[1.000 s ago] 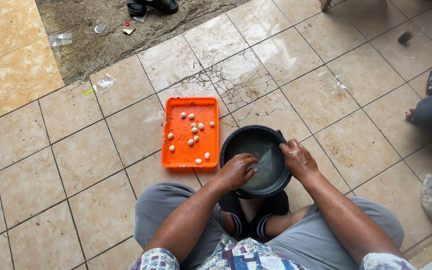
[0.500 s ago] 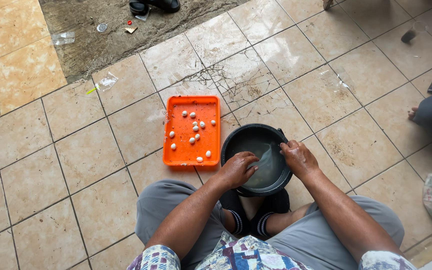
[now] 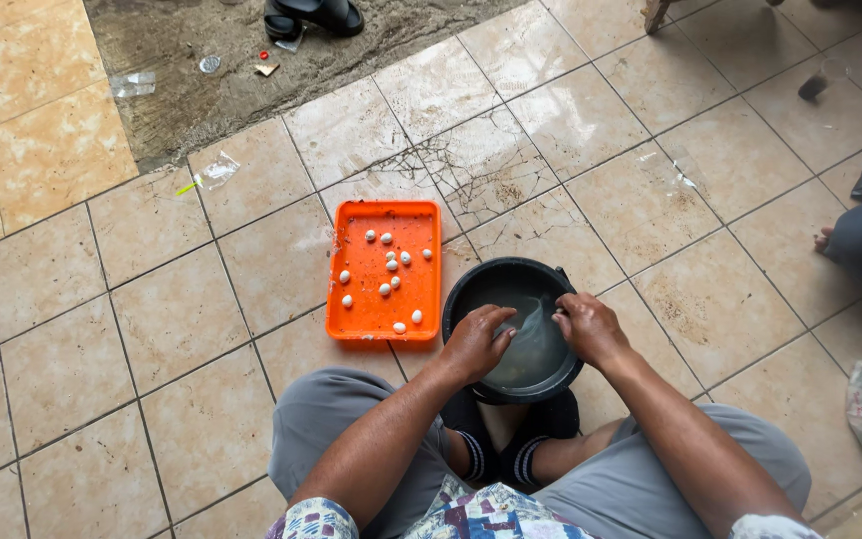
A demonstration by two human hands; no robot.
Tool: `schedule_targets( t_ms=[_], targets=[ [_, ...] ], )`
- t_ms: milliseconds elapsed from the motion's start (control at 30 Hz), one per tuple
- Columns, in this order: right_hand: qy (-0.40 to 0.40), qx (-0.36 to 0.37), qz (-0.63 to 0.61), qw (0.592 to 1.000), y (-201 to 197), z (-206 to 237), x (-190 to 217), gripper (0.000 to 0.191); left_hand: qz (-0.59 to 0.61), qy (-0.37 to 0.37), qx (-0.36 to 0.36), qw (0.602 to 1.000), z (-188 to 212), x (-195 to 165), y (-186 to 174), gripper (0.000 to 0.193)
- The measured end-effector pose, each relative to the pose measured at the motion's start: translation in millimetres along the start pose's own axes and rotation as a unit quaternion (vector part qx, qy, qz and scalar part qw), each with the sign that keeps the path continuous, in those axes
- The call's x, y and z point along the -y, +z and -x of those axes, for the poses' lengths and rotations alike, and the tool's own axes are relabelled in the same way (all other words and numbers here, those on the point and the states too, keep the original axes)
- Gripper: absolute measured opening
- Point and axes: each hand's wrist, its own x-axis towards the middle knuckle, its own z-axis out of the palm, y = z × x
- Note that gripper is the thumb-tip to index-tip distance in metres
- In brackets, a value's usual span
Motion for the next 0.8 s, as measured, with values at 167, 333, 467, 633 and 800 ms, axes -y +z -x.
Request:
schedule_targets(
  t_ms=[167,333,467,633,800],
  targets=[
    [0.114,0.113,-0.485,0.86,-4.8,5.2,25.5,0.027,0.249,-0.048,-0.071,0.965,-1.1,4.7,19.3,0.038],
    [0.098,0.079,-0.626,0.769,-3.9,11.1,35.7,0.022,0.369,0.001,-0.108,0.923,-0.9,11.8,30.7,0.028],
    [0.095,0.084,-0.659,0.741,1.5,9.3,32.8,0.018,0.351,0.025,-0.173,0.92,0.5,9.9,30.9,0.021],
    [0.11,0.076,-0.661,0.738,7.7,9.5,29.4,0.017,0.243,0.065,-0.19,0.949,1.4,2.2,23.2,0.013],
    [0.086,0.071,-0.648,0.754,6.4,9.8,29.1,0.018,0.214,0.073,-0.188,0.956,5.2,-7.7,17.5,0.016]
  ],
)
